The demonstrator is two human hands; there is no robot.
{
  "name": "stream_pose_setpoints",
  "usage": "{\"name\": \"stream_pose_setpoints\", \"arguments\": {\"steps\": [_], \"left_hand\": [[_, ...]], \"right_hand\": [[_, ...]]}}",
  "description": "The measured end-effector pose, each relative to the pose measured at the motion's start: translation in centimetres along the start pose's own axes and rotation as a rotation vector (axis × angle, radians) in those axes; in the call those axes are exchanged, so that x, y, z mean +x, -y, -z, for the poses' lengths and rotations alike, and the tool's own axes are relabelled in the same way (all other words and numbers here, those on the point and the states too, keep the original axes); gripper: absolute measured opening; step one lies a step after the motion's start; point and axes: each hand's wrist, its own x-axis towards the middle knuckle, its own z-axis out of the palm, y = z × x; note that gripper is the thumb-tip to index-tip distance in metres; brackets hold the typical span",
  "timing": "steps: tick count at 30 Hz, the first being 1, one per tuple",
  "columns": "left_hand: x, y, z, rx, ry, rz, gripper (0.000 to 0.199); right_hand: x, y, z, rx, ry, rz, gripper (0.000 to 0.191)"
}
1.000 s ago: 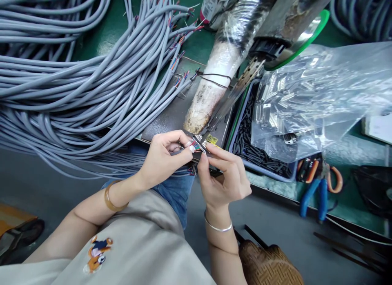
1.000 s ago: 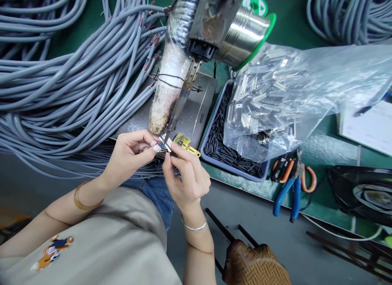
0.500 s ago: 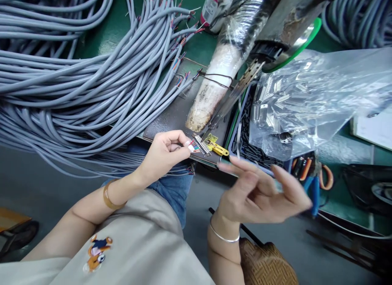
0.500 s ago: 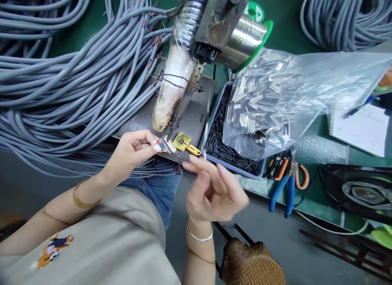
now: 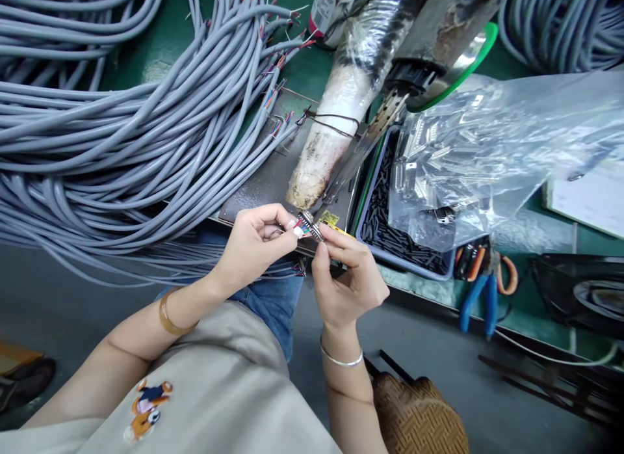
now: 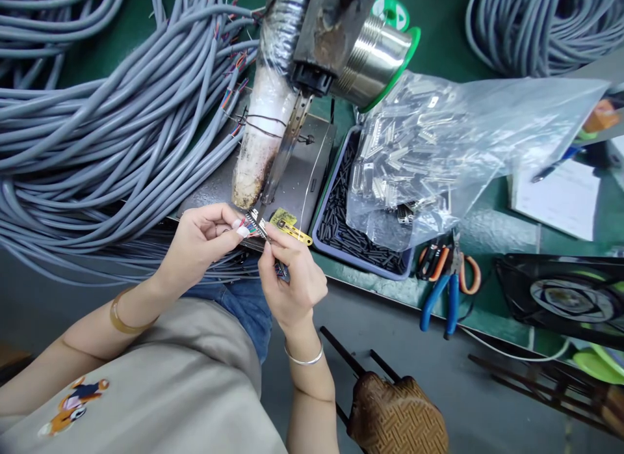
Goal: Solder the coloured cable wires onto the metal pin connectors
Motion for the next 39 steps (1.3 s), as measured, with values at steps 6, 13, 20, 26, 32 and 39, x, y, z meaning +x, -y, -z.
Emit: {"name": "stream_pose_setpoints", "arguments": {"steps": [6, 13, 20, 26, 32, 39], "left_hand": [[0.2, 0.1, -0.1, 0.039, -0.009, -0.027, 0.017], [0.1, -0.1, -0.1, 0.079, 0.002, -0.047, 0.013], [0.2, -0.2, -0.2, 0.124, -0.032, -0.078, 0.013], [0.1, -0.7, -0.3, 0.140, -0.043, -0.083, 0.017], [0.1, -0.6, -0.2, 0.105, -0.045, -0.051, 0.016], [0.0, -0.2, 0.0, 0.072, -0.007, -0.020, 0.016]], "right_hand": [[0.2, -0.2, -0.1, 0.004, 0.007, -0.005, 0.019], [0.4, -0.3, -0.2, 0.003, 0.002, 0.009, 0.020], [0.6, -0.6, -0.2, -0.053, 0.001, 0.083, 0.019], [1.0, -0.3, 0.0, -0.110, -0.004, 0.126, 0.020], [0.8, -0.3, 0.2, -0.181, 0.036, 0.216, 0.019], [0.3, -0.4, 0.2, -0.159, 0.035, 0.199, 0.018]]}}
